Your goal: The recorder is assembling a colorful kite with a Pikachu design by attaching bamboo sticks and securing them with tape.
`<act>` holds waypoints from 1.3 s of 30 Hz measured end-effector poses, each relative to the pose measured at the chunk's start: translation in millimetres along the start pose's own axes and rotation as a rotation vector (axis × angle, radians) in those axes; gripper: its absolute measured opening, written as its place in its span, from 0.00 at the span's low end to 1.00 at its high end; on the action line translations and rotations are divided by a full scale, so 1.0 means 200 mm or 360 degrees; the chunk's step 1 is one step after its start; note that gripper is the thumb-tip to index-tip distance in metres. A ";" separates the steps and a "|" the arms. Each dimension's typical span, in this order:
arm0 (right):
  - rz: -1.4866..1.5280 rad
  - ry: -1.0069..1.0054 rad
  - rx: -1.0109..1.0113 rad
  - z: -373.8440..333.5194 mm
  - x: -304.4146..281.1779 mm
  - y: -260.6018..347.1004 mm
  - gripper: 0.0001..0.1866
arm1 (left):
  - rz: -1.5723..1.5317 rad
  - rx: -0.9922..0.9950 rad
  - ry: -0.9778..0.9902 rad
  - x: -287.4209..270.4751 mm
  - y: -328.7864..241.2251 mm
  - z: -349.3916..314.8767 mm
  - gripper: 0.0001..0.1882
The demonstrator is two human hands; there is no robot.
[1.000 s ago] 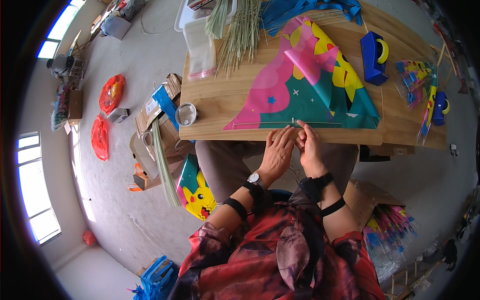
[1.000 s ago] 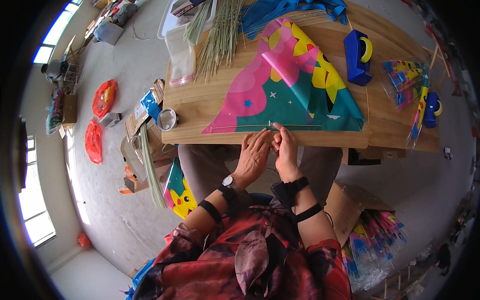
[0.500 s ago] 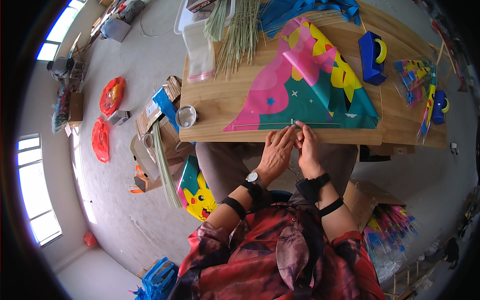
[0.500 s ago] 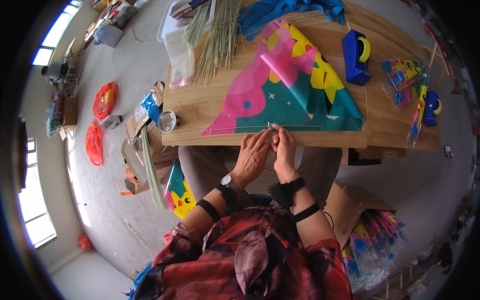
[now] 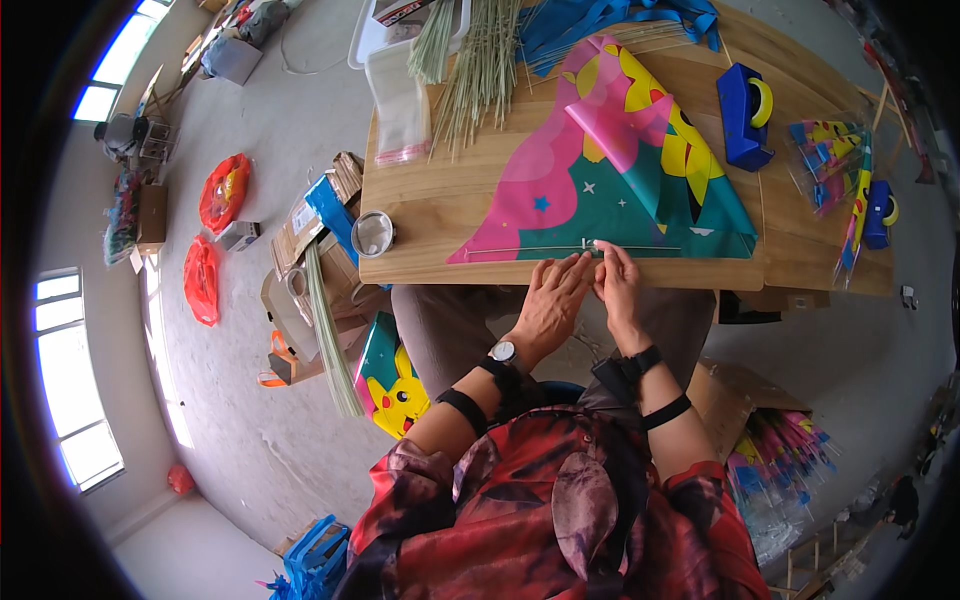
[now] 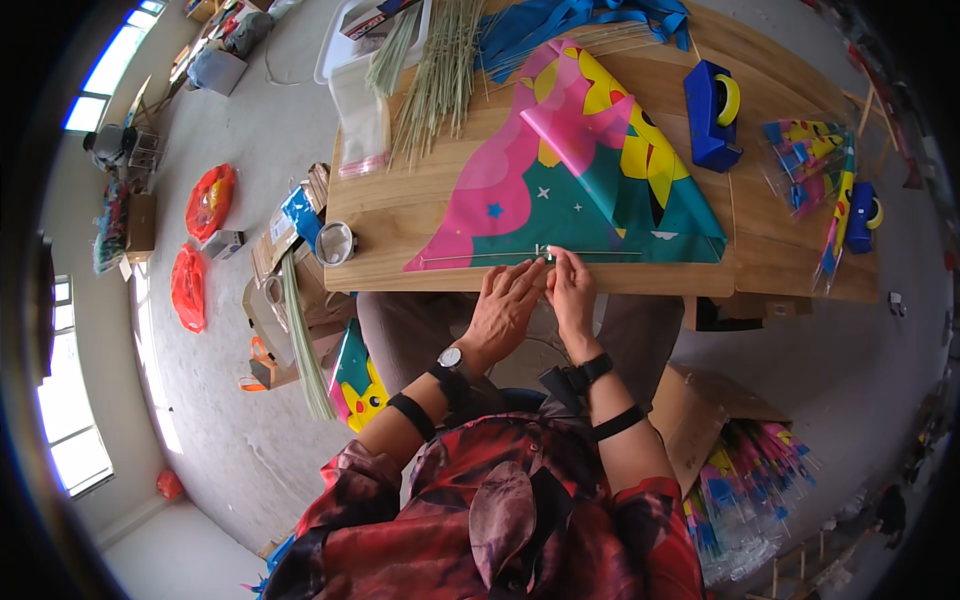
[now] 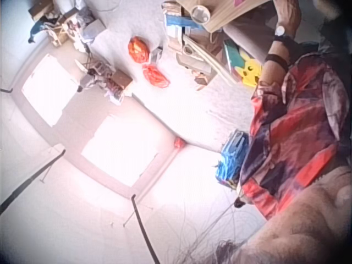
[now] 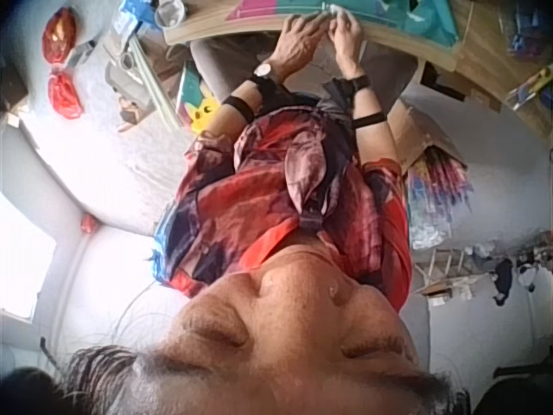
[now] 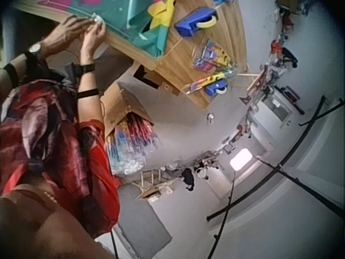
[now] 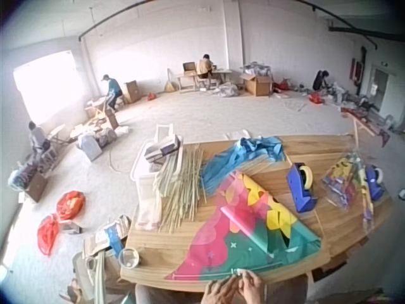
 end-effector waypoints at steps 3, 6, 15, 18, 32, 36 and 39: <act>-0.0444 0.0057 -0.0087 0.03 -0.04 0.03 0.14 | -0.0013 0.0013 -0.0013 0.00 0.00 0.01 0.16; -0.0918 -0.0050 -0.0259 0.01 -0.02 0.13 0.13 | -0.0013 0.0008 -0.0014 0.00 0.01 0.00 0.15; -0.1983 -0.0093 -0.0862 0.02 0.07 0.42 0.16 | -0.0040 0.0024 -0.0027 -0.01 0.00 0.00 0.12; -0.2278 -0.0234 -0.0800 0.04 0.08 0.38 0.20 | -0.0038 0.0020 -0.0035 -0.01 0.00 -0.01 0.12; -0.2272 -0.0338 -0.0445 0.13 0.03 0.39 0.21 | -0.0044 0.0023 0.0006 0.00 0.00 0.00 0.16; -0.2206 -0.0336 -0.0460 0.16 -0.01 0.35 0.19 | -0.0030 0.0037 -0.0050 -0.02 -0.01 -0.01 0.11; -0.2121 -0.0320 -0.0497 0.19 -0.07 0.33 0.18 | -0.0039 0.0048 -0.0048 -0.01 -0.01 -0.01 0.12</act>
Point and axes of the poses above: each hand's wrist, its own z-axis towards the middle knuckle, its own x-axis out of the palm, y = z × x, the point moved 7 cm from there along z, towards the middle knuckle, and after that the axes turned 14 degrees about y, right-handed, at the moved point
